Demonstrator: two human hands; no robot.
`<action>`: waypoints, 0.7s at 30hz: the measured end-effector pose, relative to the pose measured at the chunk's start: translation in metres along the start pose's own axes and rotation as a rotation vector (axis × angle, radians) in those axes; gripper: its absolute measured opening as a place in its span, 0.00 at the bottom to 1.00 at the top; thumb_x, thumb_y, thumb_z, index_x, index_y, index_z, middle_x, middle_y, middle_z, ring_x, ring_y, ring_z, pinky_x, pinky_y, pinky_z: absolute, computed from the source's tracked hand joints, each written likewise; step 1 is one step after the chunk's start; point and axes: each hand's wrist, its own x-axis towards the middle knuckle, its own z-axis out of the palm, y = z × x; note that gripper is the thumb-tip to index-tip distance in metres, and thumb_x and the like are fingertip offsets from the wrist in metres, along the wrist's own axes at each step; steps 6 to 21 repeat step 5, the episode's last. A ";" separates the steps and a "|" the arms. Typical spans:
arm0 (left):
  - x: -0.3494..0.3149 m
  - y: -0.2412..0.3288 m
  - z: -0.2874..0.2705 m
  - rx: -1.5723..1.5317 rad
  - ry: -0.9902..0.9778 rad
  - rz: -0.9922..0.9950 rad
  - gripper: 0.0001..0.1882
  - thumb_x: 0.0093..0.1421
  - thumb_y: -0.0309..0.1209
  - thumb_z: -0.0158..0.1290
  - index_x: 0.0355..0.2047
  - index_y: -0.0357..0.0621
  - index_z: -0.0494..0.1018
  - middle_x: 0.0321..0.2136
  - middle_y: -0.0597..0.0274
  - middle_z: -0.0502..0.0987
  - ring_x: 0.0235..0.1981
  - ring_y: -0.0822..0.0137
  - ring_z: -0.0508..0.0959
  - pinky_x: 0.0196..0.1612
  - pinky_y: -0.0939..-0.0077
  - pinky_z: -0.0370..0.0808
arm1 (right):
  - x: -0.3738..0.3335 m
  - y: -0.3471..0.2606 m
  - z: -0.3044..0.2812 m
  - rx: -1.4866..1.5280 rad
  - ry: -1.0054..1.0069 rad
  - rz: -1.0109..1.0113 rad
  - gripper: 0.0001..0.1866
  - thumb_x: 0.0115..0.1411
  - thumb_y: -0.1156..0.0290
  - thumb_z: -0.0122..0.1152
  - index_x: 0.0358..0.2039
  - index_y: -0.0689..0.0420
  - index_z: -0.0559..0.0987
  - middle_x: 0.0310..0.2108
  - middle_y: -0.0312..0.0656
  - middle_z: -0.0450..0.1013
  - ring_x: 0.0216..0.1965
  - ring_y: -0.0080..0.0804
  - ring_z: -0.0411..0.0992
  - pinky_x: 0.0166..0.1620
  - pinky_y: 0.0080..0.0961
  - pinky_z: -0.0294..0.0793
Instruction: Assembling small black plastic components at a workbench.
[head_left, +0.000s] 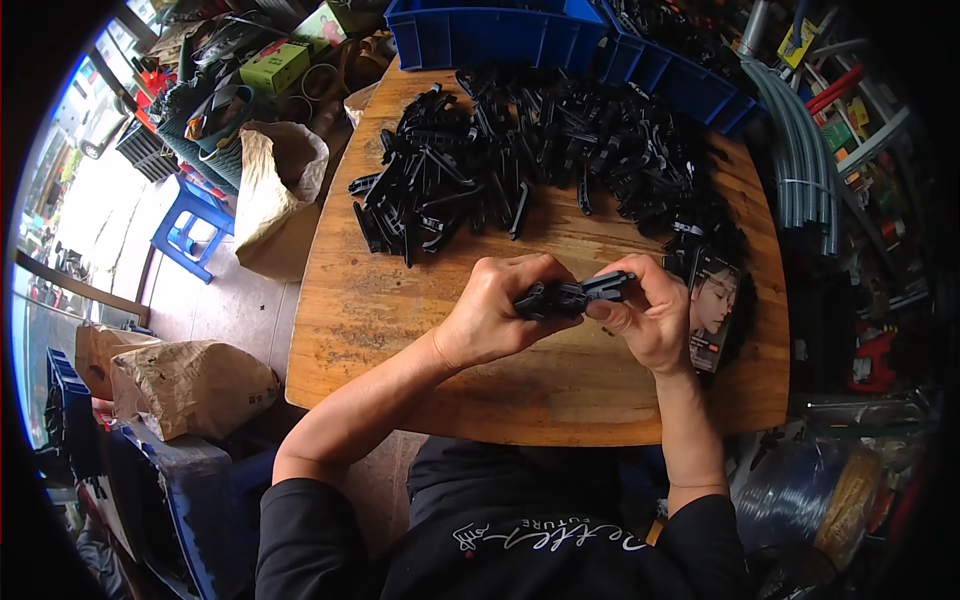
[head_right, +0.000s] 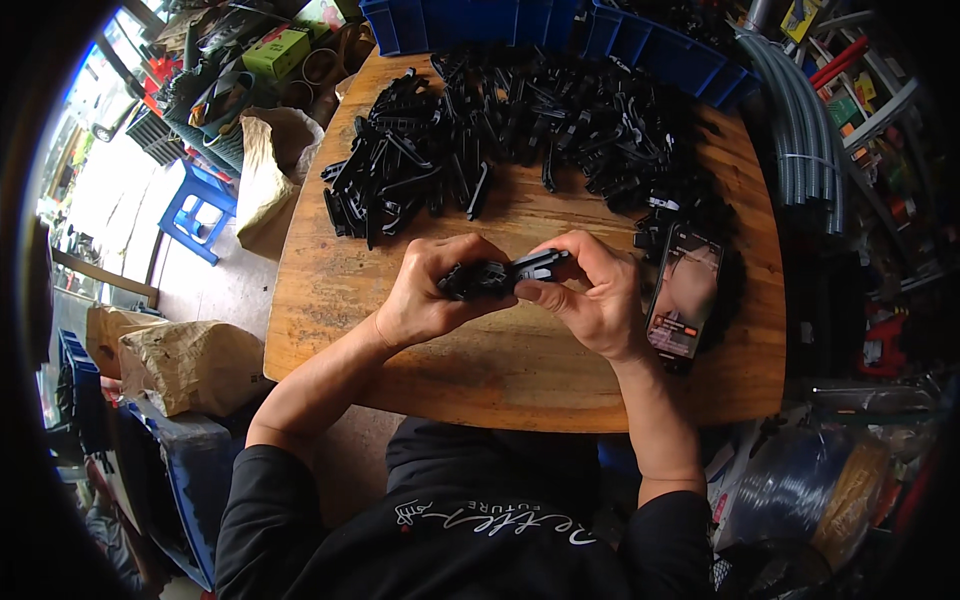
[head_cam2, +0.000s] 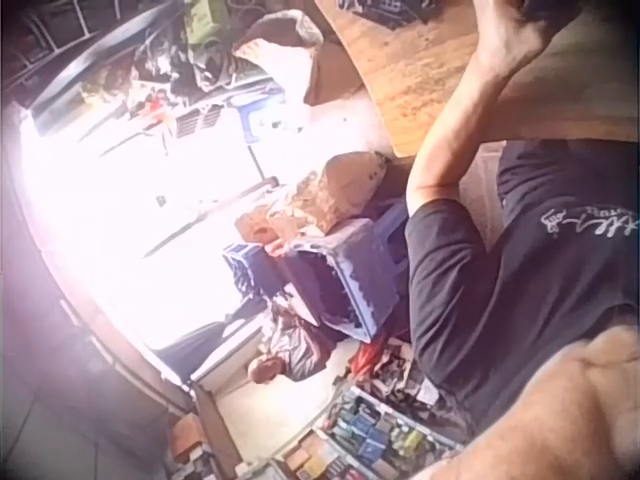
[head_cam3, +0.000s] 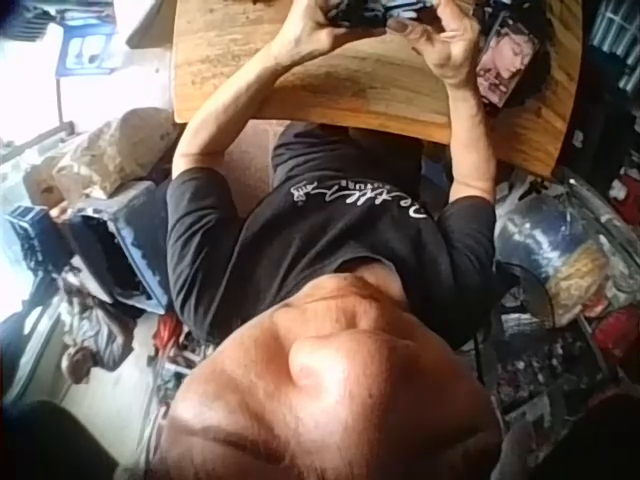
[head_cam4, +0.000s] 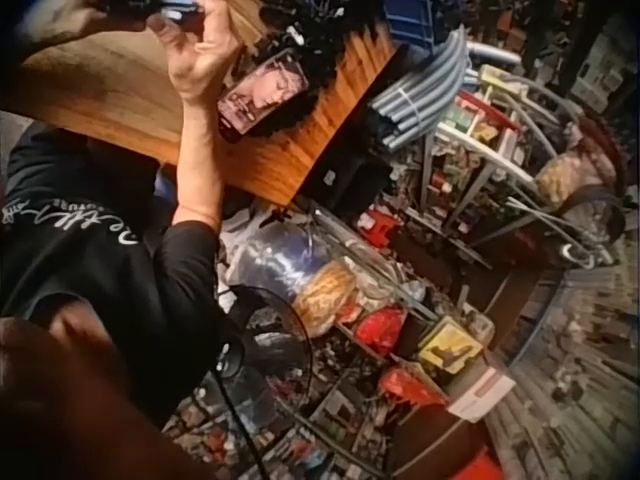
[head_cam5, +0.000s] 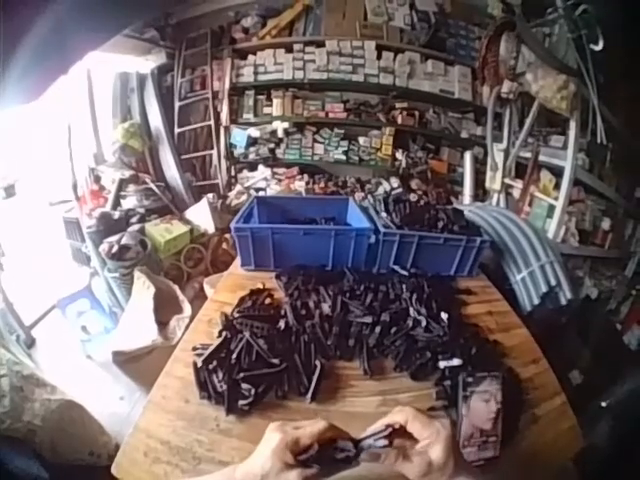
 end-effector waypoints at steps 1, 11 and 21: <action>0.000 0.001 -0.001 0.030 -0.003 0.017 0.14 0.46 0.26 0.65 0.32 0.38 0.73 0.24 0.61 0.77 0.25 0.72 0.76 0.27 0.78 0.71 | 0.000 -0.001 0.000 0.008 0.013 -0.014 0.17 0.50 0.64 0.70 0.33 0.62 0.75 0.26 0.35 0.75 0.29 0.18 0.72 0.33 0.15 0.71; 0.005 0.007 -0.005 -0.157 -0.108 -0.235 0.11 0.50 0.30 0.62 0.30 0.40 0.74 0.23 0.62 0.78 0.24 0.66 0.76 0.30 0.76 0.71 | 0.007 -0.002 -0.007 0.035 -0.049 0.050 0.17 0.50 0.64 0.70 0.33 0.61 0.75 0.26 0.36 0.75 0.29 0.18 0.72 0.34 0.15 0.71; 0.005 0.007 -0.005 -0.157 -0.108 -0.235 0.11 0.50 0.30 0.62 0.30 0.40 0.74 0.23 0.62 0.78 0.24 0.66 0.76 0.30 0.76 0.71 | 0.007 -0.002 -0.007 0.035 -0.049 0.050 0.17 0.50 0.64 0.70 0.33 0.61 0.75 0.26 0.36 0.75 0.29 0.18 0.72 0.34 0.15 0.71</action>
